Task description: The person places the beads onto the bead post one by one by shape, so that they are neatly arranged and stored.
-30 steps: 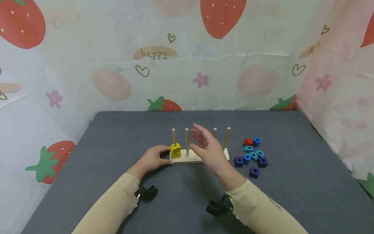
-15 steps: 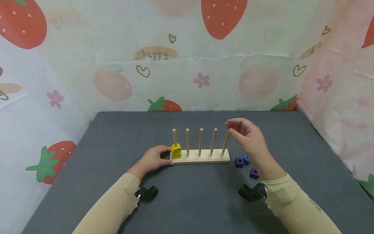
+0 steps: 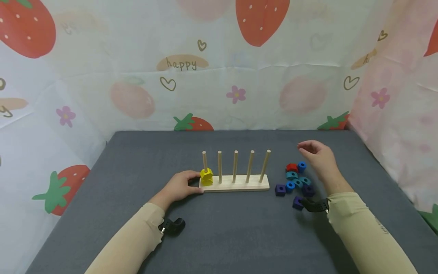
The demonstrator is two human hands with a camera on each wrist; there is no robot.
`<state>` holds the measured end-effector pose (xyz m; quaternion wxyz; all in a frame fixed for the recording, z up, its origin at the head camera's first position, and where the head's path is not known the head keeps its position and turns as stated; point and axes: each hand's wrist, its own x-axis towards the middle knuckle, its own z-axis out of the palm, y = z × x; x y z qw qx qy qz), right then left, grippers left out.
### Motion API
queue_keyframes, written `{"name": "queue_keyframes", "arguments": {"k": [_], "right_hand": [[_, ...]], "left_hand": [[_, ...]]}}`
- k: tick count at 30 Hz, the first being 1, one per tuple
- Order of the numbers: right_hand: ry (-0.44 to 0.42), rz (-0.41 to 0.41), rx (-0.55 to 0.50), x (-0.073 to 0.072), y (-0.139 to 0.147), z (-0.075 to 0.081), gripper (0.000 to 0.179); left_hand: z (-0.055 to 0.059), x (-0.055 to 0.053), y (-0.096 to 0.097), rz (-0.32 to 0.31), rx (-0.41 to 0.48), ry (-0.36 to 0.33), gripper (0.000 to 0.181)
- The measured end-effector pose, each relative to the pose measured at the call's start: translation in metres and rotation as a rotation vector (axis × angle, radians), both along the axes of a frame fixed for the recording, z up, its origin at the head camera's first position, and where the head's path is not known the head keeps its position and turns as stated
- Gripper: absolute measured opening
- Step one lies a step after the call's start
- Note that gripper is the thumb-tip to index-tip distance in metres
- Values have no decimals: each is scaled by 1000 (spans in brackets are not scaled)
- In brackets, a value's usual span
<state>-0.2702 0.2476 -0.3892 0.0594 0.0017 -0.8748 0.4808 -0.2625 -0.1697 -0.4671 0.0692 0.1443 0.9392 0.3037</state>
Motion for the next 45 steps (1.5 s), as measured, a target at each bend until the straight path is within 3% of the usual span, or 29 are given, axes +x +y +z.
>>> {"name": "queue_keyframes", "arguments": {"k": [5,13,20,30,36,45], "right_hand": [[-97,33,99,-9,11,-17,39],[-124,106,221,-27,26,-36,31],[-195,251,299,-37,31,-45,36],[-291,318,329,-39,30,-46,37],[-272,335,379,-38,32,-46,27],[-248,310,330,-34,33,-43,29]], "left_hand": [[1,0,0,6,-1,-5,56],[0,-1,-1,-2,5,0,56],[0,-1,-1,2,11,-11,55],[0,-1,-1,-3,2,-5,55],[2,0,0,-1,10,-10,55],[0,-1,-1,-4,6,-6,55]]}}
